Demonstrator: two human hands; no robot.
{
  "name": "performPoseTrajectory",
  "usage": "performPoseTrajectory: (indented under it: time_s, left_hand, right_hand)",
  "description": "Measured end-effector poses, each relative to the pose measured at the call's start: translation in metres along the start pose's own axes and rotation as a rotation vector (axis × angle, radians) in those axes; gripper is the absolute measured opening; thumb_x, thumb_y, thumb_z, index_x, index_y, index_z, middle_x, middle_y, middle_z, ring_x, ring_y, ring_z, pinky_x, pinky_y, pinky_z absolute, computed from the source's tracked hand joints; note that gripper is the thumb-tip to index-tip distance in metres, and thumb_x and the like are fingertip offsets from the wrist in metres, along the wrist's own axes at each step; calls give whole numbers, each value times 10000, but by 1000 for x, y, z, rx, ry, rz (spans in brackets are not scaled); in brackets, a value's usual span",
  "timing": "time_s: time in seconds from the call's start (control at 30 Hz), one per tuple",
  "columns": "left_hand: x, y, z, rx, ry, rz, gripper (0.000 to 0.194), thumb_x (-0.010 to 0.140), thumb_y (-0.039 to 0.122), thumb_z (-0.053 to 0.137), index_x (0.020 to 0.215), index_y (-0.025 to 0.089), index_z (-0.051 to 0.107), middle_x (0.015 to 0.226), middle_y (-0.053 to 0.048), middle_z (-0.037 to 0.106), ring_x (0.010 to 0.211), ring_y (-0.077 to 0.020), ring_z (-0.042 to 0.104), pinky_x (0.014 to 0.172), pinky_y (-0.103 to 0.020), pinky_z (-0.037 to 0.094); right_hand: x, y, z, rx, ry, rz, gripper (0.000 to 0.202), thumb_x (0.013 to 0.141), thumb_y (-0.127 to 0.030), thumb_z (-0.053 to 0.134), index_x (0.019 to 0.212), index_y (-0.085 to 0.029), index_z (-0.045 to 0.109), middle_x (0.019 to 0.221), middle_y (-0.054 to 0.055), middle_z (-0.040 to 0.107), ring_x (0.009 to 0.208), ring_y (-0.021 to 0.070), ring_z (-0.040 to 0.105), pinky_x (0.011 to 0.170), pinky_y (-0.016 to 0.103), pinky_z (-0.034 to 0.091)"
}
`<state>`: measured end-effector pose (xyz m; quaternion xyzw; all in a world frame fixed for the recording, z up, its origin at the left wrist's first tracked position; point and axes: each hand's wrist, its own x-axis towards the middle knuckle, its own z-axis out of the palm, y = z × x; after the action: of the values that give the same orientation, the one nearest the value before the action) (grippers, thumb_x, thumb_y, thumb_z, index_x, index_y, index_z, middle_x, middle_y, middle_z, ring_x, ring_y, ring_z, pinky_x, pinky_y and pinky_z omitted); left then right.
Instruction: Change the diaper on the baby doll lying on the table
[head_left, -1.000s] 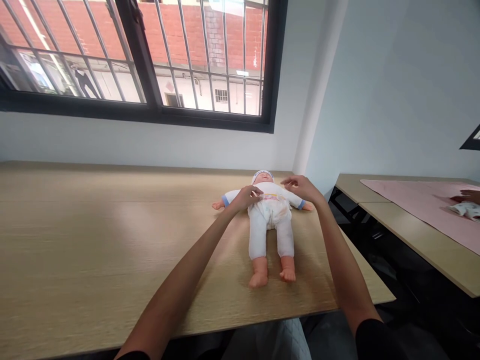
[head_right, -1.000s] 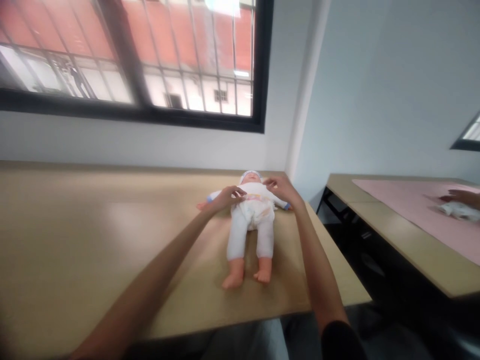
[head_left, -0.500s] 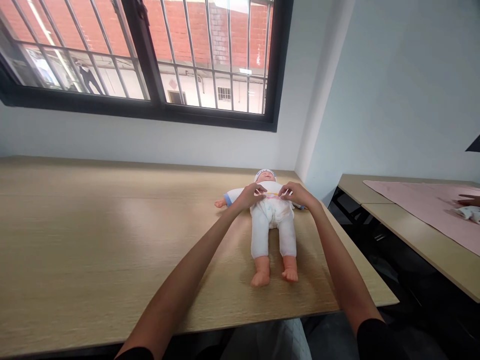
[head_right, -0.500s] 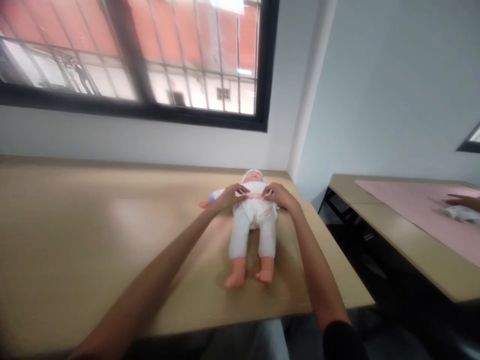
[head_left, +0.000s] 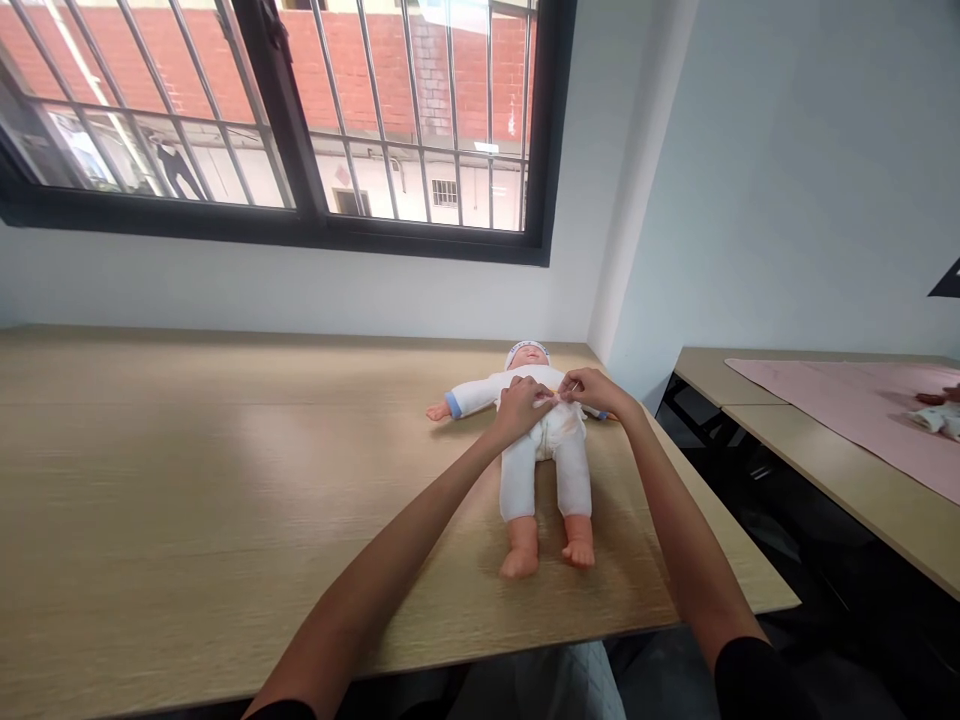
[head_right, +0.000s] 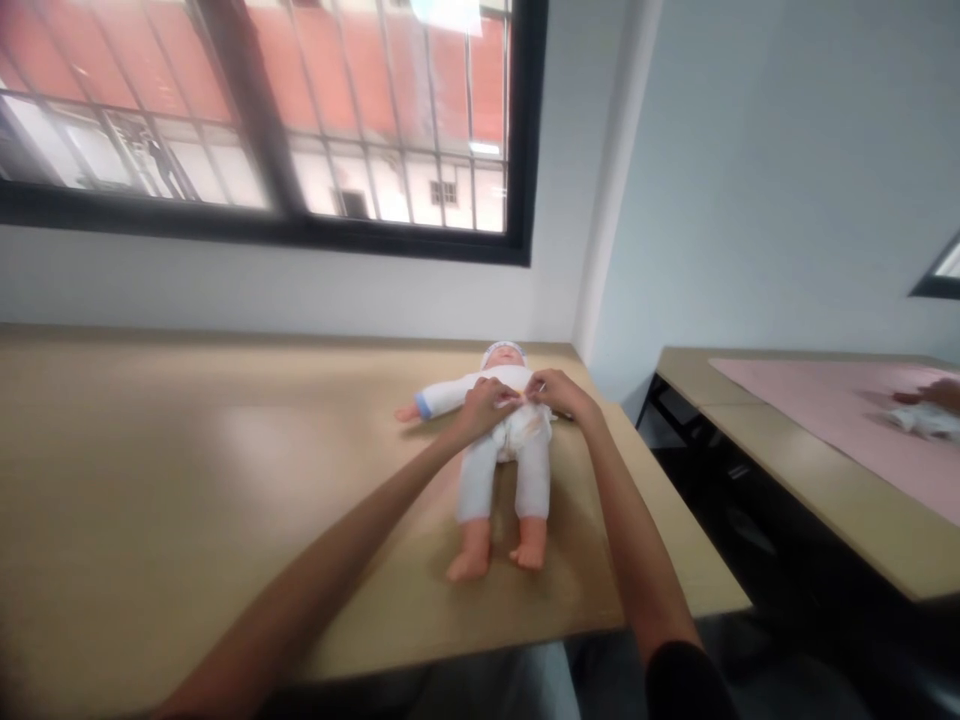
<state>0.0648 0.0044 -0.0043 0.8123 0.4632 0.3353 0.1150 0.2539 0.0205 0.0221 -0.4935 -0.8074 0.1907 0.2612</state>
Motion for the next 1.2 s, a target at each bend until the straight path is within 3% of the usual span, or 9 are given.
performPoseTrajectory:
  time_s: [0.33, 0.6, 0.83, 1.2]
  left_hand:
    - [17, 8, 12, -24, -6, -161, 132, 780, 289, 619, 811, 237, 737, 884, -51, 692, 1055, -320, 474, 848, -420, 328]
    - [10, 9, 14, -88, 48, -182, 154, 731, 377, 701, 773, 234, 738, 885, -48, 689, 1064, -306, 461, 865, -397, 312]
    - [10, 12, 16, -73, 79, -222, 85, 732, 286, 666, 748, 226, 723, 865, -43, 679, 1047, -306, 469, 841, -394, 304]
    - [12, 9, 20, -26, 50, -237, 100, 751, 274, 622, 726, 225, 706, 904, -43, 676, 1063, -312, 456, 836, -410, 300]
  right_hand:
    - [0, 0, 0, 16, 11, 11, 88, 782, -106, 561, 799, -158, 630, 785, 25, 704, 727, 135, 640, 705, 245, 466]
    - [1, 0, 0, -21, 2, 26, 79, 787, -117, 577, 809, -169, 633, 841, 36, 712, 766, 150, 650, 661, 229, 450]
    - [2, 3, 3, -75, 9, 14, 108, 764, -103, 550, 770, -183, 622, 828, 30, 709, 775, 161, 635, 669, 232, 439]
    - [-1, -11, 3, -186, -17, 44, 142, 754, -91, 504, 743, -199, 595, 785, 23, 713, 776, 186, 612, 658, 248, 406]
